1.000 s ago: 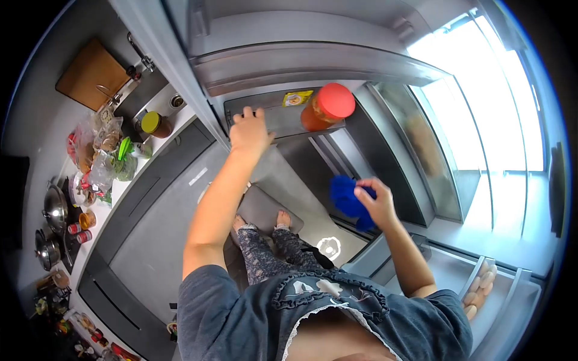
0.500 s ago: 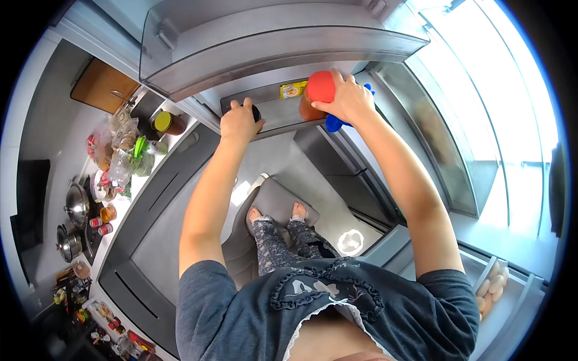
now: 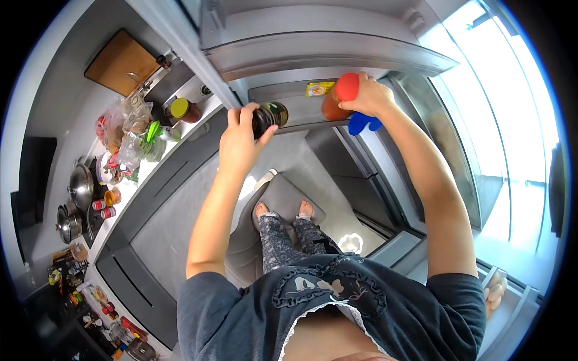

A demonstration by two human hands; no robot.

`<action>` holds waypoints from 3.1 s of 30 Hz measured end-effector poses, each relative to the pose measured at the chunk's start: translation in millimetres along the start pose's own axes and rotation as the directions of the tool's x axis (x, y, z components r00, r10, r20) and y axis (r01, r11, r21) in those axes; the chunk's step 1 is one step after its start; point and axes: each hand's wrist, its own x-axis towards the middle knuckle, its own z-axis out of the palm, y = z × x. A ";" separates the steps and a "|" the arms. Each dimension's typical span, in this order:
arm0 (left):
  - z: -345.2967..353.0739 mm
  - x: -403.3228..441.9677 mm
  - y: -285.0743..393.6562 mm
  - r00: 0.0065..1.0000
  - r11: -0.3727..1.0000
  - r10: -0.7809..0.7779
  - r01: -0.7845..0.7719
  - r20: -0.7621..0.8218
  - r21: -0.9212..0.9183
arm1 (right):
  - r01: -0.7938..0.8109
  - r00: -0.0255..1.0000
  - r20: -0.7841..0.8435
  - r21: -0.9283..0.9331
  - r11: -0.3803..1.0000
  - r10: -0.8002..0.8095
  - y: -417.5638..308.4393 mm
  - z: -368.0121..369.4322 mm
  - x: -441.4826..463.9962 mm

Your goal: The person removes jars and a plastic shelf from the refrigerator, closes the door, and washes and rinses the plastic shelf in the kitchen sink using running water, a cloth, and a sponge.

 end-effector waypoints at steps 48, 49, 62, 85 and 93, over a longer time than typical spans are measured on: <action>325.7 285.3 -372.7 0.969 0.960 -0.245 0.237 0.034 0.149 | -0.359 0.887 0.294 -0.044 0.932 0.356 -22.4 24.4 -11.9; 313.8 279.8 -370.2 0.962 0.959 -0.268 0.261 0.048 0.108 | -0.354 0.891 0.289 -0.040 0.934 0.350 -18.8 23.2 -13.7; 121.6 -20.2 -165.4 0.797 0.580 -0.306 -0.277 -0.520 -0.766 | -0.150 0.981 0.155 0.225 0.963 0.116 -15.2 10.6 -10.6; 133.0 110.6 134.4 0.865 0.951 0.174 -0.273 0.471 0.149 | 0.005 0.943 -0.252 0.663 0.749 0.218 86.6 27.6 -171.6; 105.2 87.5 103.8 0.950 0.997 0.076 -0.075 0.304 -0.015 | -0.016 0.950 -0.182 0.784 0.620 0.255 103.0 47.3 -189.7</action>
